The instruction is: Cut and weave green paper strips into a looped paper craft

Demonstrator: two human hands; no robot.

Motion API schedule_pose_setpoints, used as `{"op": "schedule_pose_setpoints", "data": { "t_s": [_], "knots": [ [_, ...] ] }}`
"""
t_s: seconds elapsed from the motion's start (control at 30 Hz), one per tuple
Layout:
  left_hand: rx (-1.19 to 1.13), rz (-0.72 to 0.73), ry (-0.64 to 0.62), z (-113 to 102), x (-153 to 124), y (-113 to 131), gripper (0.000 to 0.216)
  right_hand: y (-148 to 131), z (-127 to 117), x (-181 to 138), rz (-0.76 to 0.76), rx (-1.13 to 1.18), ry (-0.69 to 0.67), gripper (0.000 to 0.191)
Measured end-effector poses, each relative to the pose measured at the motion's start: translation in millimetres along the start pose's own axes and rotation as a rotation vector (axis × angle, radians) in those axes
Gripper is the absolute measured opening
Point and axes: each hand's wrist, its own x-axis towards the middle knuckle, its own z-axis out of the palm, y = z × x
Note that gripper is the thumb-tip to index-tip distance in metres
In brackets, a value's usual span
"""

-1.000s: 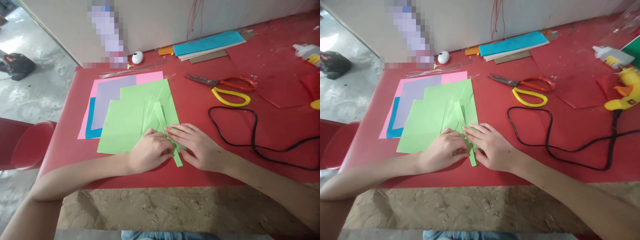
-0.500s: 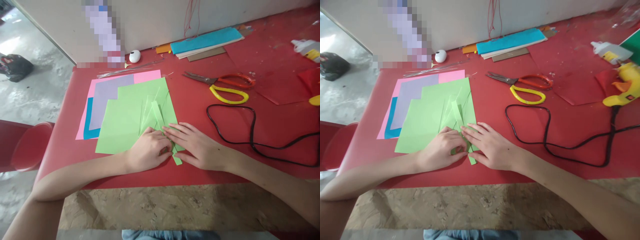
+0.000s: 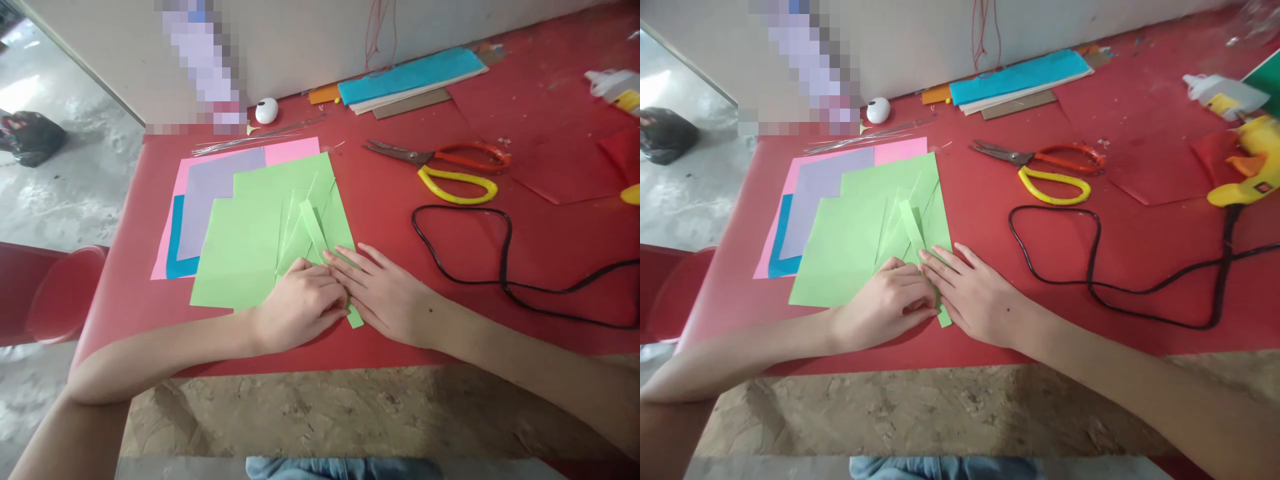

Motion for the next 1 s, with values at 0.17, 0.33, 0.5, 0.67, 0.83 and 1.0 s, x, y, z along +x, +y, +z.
{"op": "schedule_pose_setpoints", "data": {
  "t_s": [0.17, 0.33, 0.5, 0.67, 0.83, 1.0],
  "knots": [
    [0.076, 0.16, 0.017, 4.6, -2.2, 9.4, 0.02, 0.2, 0.5, 0.4, 0.015, -0.002, -0.008, 0.049],
    [0.027, 0.032, 0.075, -3.0, 0.0, 1.8, 0.012, 0.9, 0.5, 0.5, -0.009, -0.023, 0.024, 0.046],
    [0.082, 0.055, 0.064, -0.4, 1.3, 0.4, 0.015, 1.4, 1.5, 0.1, -0.019, -0.057, 0.025, 0.046],
    [0.143, 0.195, 0.061, 7.4, -2.2, 13.6, 0.023, 1.0, 3.4, 1.2, -0.012, -0.077, 0.027, 0.048],
    [0.224, 0.236, 0.176, 1.4, -9.4, 11.0, 0.023, 0.2, 1.0, 2.2, 0.001, -0.074, 0.028, 0.047],
    [0.286, 0.145, 0.197, -2.2, -9.1, -2.3, 0.016, 0.3, 0.9, 2.1, 0.002, -0.043, 0.036, 0.05]
  ]
}}
